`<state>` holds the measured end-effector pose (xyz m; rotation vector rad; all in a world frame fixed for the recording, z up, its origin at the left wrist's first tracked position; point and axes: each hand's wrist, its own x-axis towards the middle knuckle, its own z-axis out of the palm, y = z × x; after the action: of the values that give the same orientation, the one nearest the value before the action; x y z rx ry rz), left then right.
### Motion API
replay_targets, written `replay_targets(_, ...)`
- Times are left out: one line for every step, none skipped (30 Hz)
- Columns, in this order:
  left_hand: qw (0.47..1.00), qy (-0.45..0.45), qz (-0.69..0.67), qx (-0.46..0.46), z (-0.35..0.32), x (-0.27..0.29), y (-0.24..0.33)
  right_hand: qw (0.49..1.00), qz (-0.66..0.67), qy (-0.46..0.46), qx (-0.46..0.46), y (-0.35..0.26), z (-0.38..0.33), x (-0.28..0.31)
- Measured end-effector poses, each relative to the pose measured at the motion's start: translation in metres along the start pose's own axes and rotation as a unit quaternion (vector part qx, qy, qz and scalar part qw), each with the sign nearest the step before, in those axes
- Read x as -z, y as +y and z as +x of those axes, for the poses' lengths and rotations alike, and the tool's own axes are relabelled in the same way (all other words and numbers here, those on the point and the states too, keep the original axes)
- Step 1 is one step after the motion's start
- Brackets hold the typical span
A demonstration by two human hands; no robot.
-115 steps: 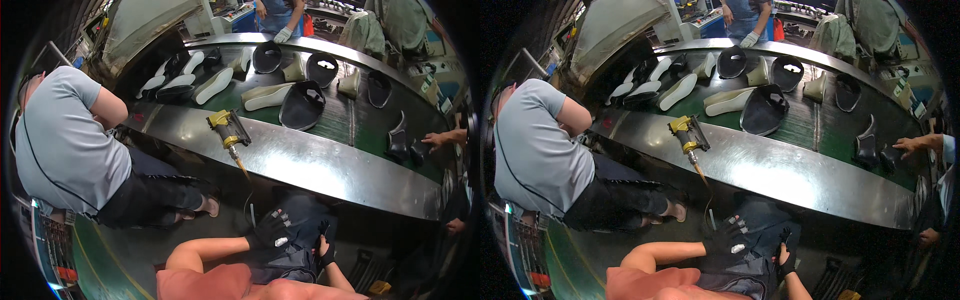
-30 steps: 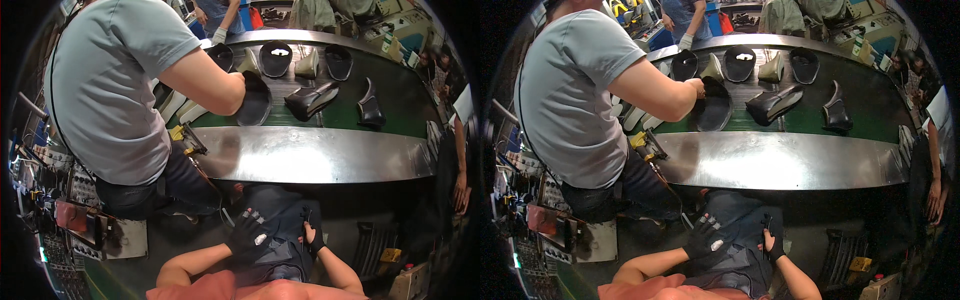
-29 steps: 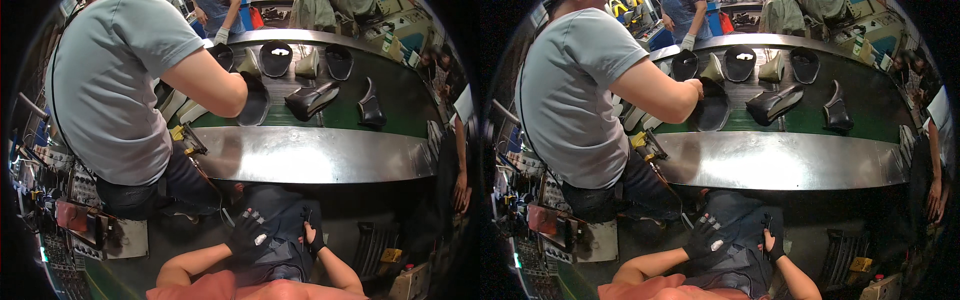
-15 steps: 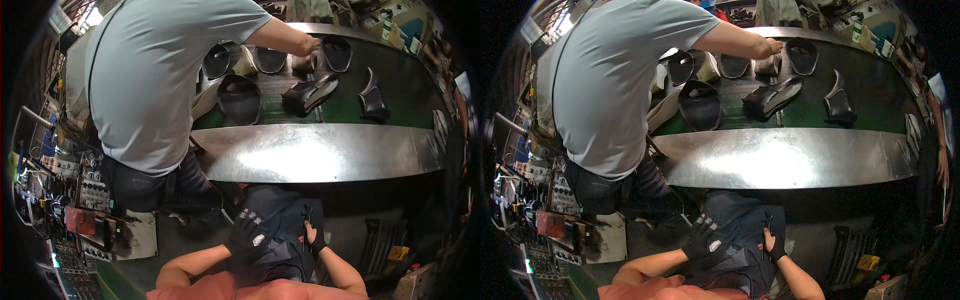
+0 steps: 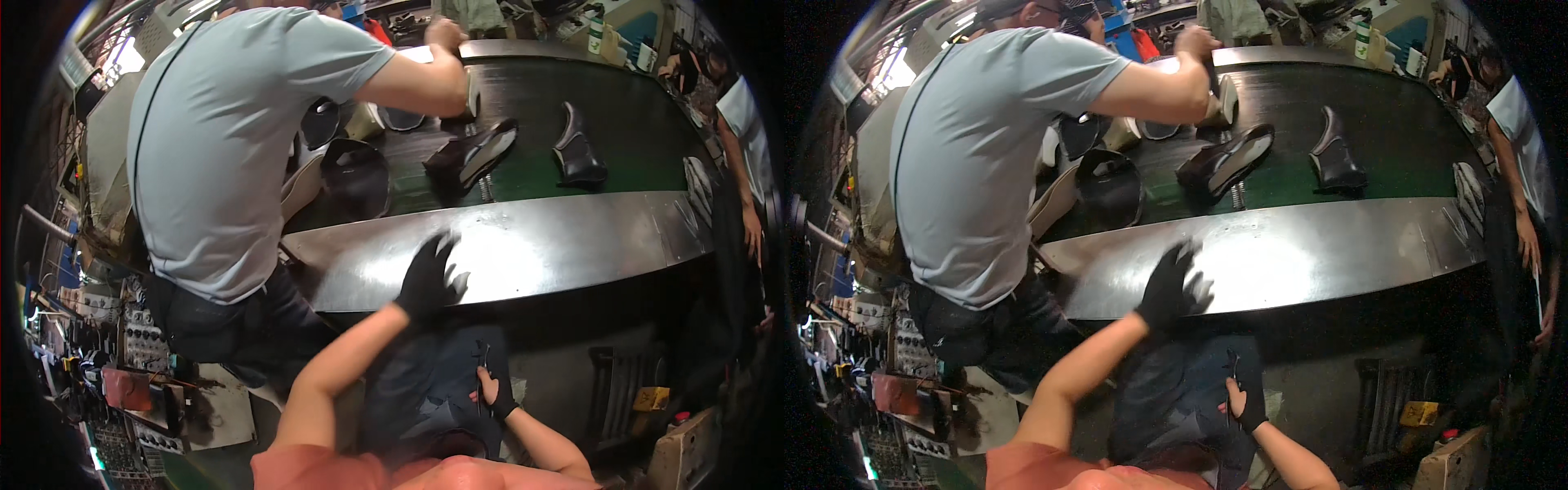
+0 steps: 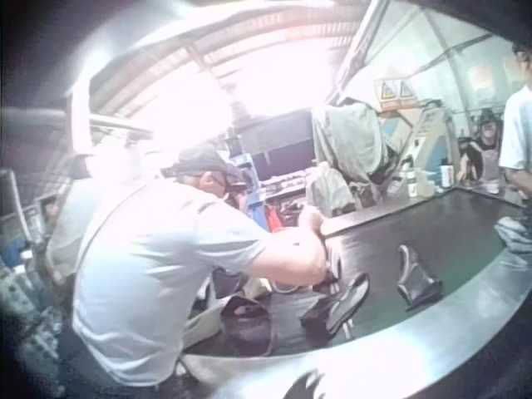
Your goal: The person uses pliers to trim excess material from the edges of black shoes on a moving conveyor belt. They pick up each shoe, hold it against their leg, and use the pliers to snip away loose threads or rubber, then place the shoe back on the belt.
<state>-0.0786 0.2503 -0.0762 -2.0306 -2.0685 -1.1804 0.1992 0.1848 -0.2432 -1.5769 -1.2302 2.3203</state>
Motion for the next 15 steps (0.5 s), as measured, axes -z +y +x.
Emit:
replay_targets(0.994, 0.045, 0.090, -0.039, 0.026, -0.009, -0.018, 1.000, -0.018, 0.002, 0.007, -0.002, -0.005, -0.008)
replay_targets(0.978, 0.091, 0.167, -0.083, 0.052, -0.026, -0.042, 1.000, -0.013, 0.002, 0.002, -0.001, -0.005, -0.006)
replay_targets(0.988, 0.070, 0.133, -0.016, 0.082, -0.036, -0.062, 1.000, -0.005, 0.001, -0.004, 0.001, -0.004, -0.005)
replay_targets(0.992, 0.046, 0.101, 0.052, 0.109, -0.043, -0.077, 1.000, 0.004, -0.001, -0.013, 0.002, -0.003, -0.006)
replay_targets(0.988, -0.012, 0.100, 0.118, 0.136, -0.044, -0.074, 0.999, 0.004, 0.012, -0.038, -0.001, -0.006, -0.002)
replay_targets(0.976, -0.073, 0.099, 0.182, 0.158, -0.044, -0.070, 0.999, -0.001, 0.013, -0.041, 0.002, -0.002, 0.002)
replay_targets(0.977, -0.068, 0.112, 0.168, 0.163, -0.046, -0.088, 0.999, -0.010, -0.001, -0.047, 0.007, 0.001, 0.002)
replay_targets(0.979, -0.062, 0.122, 0.153, 0.164, -0.056, -0.111, 0.998, -0.020, -0.012, -0.053, 0.011, 0.002, 0.003)
replay_targets(0.978, 0.023, 0.175, 0.112, 0.161, -0.068, -0.125, 0.999, -0.032, 0.008, -0.031, 0.004, -0.002, 0.001)
replay_targets(0.975, 0.032, 0.186, 0.117, 0.157, -0.077, -0.140, 0.999, -0.047, 0.027, -0.009, -0.005, -0.008, -0.001)
replay_targets(0.973, 0.037, 0.192, 0.120, 0.159, -0.082, -0.137, 0.998, -0.045, 0.039, -0.011, -0.018, -0.014, -0.001)
replay_targets(0.971, 0.045, 0.198, 0.122, 0.164, -0.081, -0.131, 0.998, -0.043, 0.051, -0.013, -0.031, -0.020, -0.001)
replay_targets(0.986, -0.015, 0.079, 0.144, 0.177, -0.069, -0.112, 0.998, -0.030, 0.051, -0.034, -0.047, -0.024, 0.001)
replay_targets(0.986, 0.015, 0.050, 0.161, 0.172, -0.068, -0.126, 0.998, -0.026, 0.034, -0.054, -0.055, -0.027, -0.002)
replay_targets(0.983, 0.049, 0.018, 0.176, 0.170, -0.071, -0.138, 0.999, -0.041, 0.028, -0.024, -0.048, -0.022, -0.002)
